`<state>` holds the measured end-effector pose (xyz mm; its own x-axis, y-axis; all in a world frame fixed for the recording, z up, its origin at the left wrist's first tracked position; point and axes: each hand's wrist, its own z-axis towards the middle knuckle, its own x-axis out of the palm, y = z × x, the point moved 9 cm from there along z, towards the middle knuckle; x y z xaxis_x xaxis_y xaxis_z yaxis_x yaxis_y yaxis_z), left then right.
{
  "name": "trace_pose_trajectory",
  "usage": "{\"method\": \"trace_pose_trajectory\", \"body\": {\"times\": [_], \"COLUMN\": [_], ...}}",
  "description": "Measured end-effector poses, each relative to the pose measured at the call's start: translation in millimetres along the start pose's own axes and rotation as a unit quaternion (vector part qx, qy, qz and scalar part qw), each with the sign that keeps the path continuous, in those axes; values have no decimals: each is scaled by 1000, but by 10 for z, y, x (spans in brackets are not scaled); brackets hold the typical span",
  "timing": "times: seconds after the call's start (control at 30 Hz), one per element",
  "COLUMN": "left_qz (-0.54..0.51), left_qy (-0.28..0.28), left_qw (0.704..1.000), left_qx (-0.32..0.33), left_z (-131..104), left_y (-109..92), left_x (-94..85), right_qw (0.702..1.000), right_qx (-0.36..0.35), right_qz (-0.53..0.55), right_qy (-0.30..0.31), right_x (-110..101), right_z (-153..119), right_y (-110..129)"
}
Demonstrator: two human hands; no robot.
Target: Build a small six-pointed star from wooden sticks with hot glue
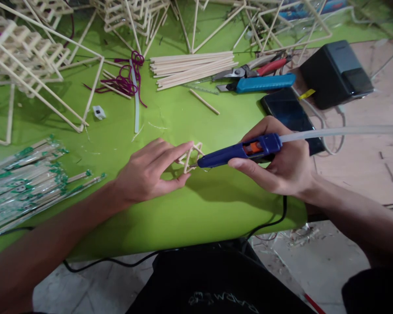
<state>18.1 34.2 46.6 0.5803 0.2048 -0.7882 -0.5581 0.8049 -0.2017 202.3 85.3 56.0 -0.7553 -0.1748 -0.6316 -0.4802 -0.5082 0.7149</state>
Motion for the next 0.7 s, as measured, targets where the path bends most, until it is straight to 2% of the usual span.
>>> {"method": "trace_pose_trajectory", "body": {"times": [0.23, 0.43, 0.6, 0.7], "left_qz": [-8, -18, -18, -22], "left_qy": [-2, -7, -3, -5], "left_qw": [1000, 1000, 1000, 1000], "left_qx": [-5, -2, 0, -2], "left_z": [-4, 0, 4, 4], "left_y": [21, 35, 35, 41], "left_x": [11, 10, 20, 17], "right_qw": [992, 984, 970, 967], "right_qx": [-114, -155, -226, -230], "right_qz": [-58, -89, -86, -97], "right_qy": [-16, -30, -36, -42], "right_x": [-65, -48, -33, -48], "right_z": [-14, -66, -111, -119], "right_y": [151, 209, 269, 250]}}
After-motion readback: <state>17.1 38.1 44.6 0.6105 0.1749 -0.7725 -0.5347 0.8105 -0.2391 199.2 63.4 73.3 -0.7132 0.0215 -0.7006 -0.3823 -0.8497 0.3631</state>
